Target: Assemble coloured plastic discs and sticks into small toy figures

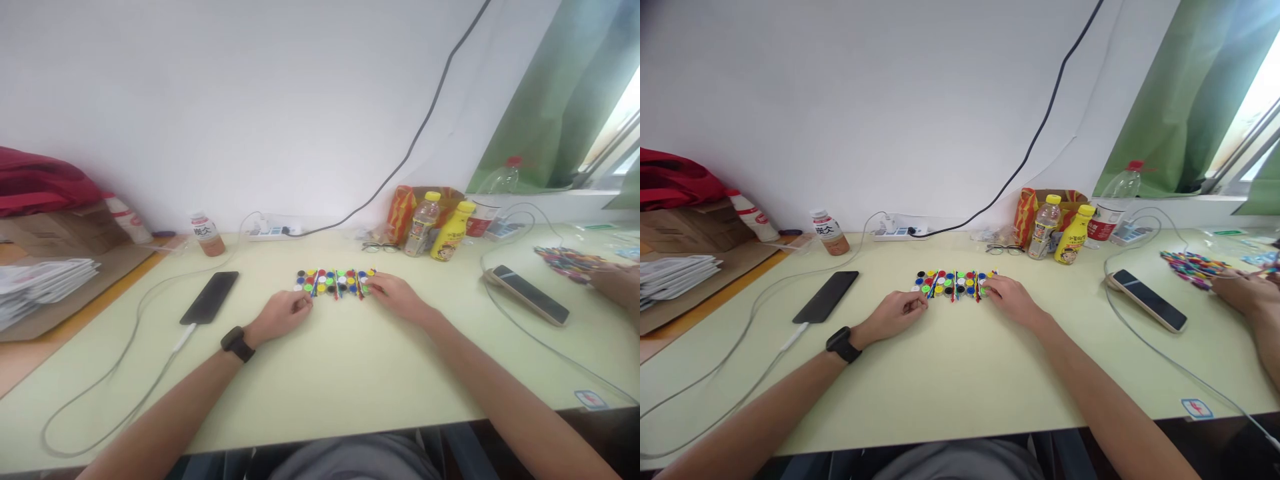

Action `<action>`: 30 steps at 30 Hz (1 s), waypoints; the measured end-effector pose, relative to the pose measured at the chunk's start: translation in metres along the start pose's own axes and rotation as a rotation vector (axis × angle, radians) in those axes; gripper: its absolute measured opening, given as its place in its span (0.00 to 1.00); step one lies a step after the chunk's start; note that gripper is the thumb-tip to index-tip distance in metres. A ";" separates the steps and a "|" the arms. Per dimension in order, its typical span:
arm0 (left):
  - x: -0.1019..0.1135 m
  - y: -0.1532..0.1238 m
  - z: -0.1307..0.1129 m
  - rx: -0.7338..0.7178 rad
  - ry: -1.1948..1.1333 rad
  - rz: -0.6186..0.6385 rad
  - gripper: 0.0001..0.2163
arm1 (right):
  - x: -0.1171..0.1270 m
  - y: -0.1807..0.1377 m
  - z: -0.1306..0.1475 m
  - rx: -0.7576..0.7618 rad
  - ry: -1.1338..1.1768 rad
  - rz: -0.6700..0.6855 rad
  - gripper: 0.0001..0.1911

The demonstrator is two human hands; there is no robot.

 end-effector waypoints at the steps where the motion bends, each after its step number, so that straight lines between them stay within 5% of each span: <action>1: 0.000 0.000 -0.001 -0.002 -0.001 0.000 0.09 | 0.001 0.000 0.000 0.000 0.001 -0.006 0.14; 11: -0.004 -0.002 -0.009 -0.011 0.002 -0.001 0.09 | 0.024 -0.001 0.023 0.012 0.031 -0.094 0.11; 20: -0.015 -0.011 -0.053 -0.173 -0.001 0.010 0.15 | -0.021 -0.003 0.091 0.196 0.121 0.083 0.09; 24: -0.017 -0.016 -0.065 -0.250 0.001 0.008 0.18 | -0.010 -0.003 0.081 0.171 0.137 0.001 0.11; 30: -0.030 -0.022 -0.075 -0.322 0.154 0.012 0.22 | 0.027 -0.005 0.024 -0.011 0.044 -0.060 0.11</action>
Point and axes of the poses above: each hand's wrist, its own y-axis towards the middle knuckle, its own x-axis out of the back of the hand, z = x × y, the point moved 10 cm from there along y, towards the middle knuckle, and after that the axes turned 2 degrees about x, right-handed, at the moved point
